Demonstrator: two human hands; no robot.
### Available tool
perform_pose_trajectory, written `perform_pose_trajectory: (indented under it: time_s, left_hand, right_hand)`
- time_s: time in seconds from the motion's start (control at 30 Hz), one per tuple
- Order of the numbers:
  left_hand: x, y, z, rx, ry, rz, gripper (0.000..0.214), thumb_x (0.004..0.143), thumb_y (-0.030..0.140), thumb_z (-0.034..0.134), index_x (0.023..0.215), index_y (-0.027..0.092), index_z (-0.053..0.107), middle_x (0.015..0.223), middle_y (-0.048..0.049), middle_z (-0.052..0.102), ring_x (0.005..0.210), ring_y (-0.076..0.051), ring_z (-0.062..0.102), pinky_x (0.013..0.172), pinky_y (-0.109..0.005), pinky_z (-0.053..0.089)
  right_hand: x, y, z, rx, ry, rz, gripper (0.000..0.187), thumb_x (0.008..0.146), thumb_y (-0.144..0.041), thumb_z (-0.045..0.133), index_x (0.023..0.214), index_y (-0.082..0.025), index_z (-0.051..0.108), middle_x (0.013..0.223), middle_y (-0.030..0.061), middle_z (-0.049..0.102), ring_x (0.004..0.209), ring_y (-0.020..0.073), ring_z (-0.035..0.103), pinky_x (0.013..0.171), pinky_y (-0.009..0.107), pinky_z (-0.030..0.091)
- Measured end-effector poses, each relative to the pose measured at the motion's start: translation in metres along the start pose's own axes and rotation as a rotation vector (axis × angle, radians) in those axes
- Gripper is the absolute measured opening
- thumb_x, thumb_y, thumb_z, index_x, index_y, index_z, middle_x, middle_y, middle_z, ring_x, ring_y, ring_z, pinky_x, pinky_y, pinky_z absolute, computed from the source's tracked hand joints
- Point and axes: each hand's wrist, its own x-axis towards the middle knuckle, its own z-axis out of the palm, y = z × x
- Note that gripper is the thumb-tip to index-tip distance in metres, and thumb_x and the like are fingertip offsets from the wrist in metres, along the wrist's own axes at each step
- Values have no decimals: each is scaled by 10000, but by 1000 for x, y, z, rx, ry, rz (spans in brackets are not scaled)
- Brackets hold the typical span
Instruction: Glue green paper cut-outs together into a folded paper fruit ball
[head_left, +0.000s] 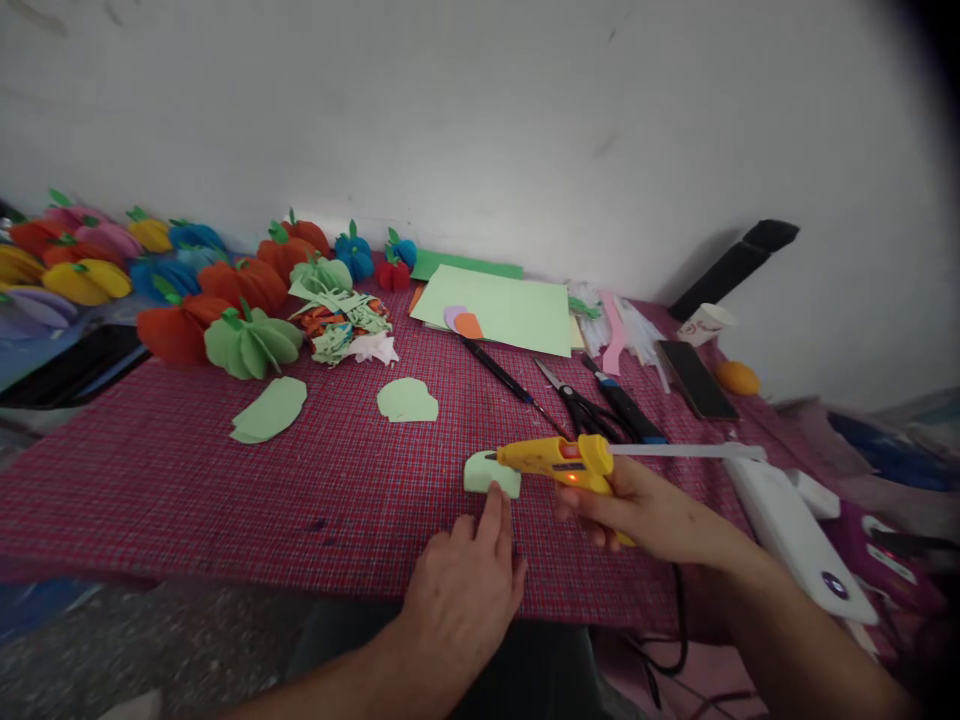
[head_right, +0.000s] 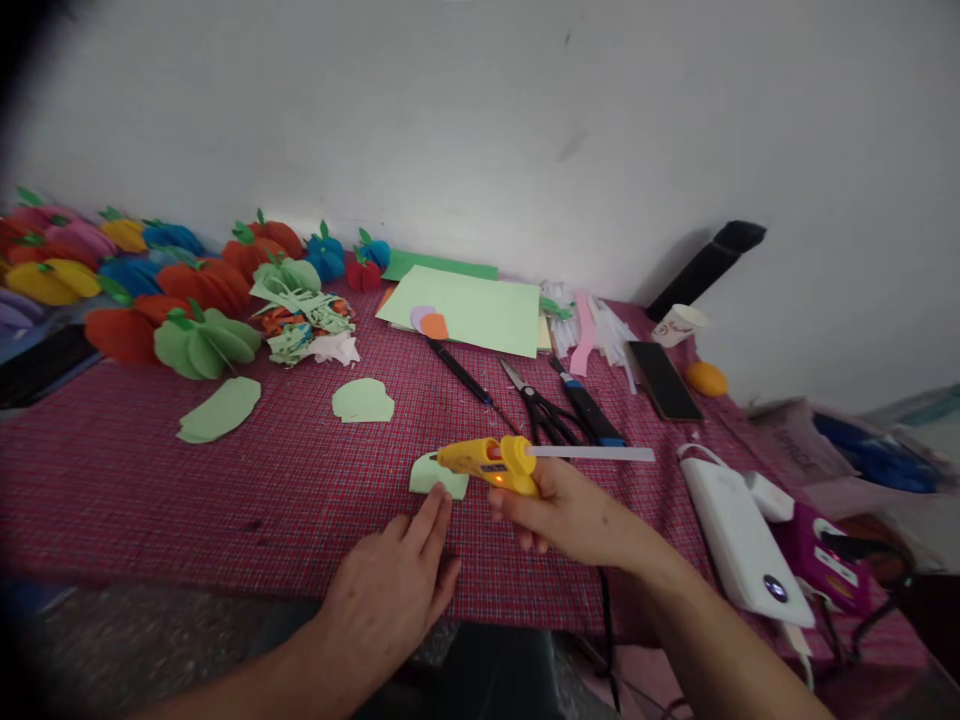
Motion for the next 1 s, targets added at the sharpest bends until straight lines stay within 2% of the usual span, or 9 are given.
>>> perform_pose_trajectory:
  time_s: [0.23, 0.43, 0.73, 1.0]
  left_hand:
    - [-6, 0, 5, -42, -23, -39, 492, 841, 352, 433, 1252, 91, 495, 1309, -120, 496, 779, -216, 599, 555, -329, 539]
    - [-7, -2, 10, -69, 18, -34, 564, 831, 424, 438, 1275, 78, 463, 1313, -133, 487, 757, -205, 588, 564, -337, 533]
    - [-14, -2, 14, -102, 25, -4, 840, 727, 656, 448, 1308, 51, 411, 1371, -173, 402, 802, -227, 561, 610, -359, 513]
    - [-13, -3, 14, -112, -18, 11, 944, 653, 702, 504, 1332, 58, 376, 1403, -177, 349, 807, -223, 550, 623, -354, 504]
  right_hand:
    - [13, -7, -2, -63, -98, 8, 326, 809, -479, 509, 848, -156, 538, 726, -1, 551, 482, 55, 493, 395, 149, 402]
    - [19, -6, -1, -70, -142, 25, 310, 820, -460, 505, 909, -163, 520, 697, -16, 520, 480, 54, 487, 402, 146, 410]
    - [23, -3, -2, -78, -129, 31, 272, 802, -426, 535, 813, -155, 517, 696, -6, 559, 452, 56, 487, 399, 161, 406]
    - [25, 1, -4, -98, -110, 31, 330, 821, -469, 496, 798, -143, 538, 688, 1, 556, 438, 50, 483, 395, 157, 397]
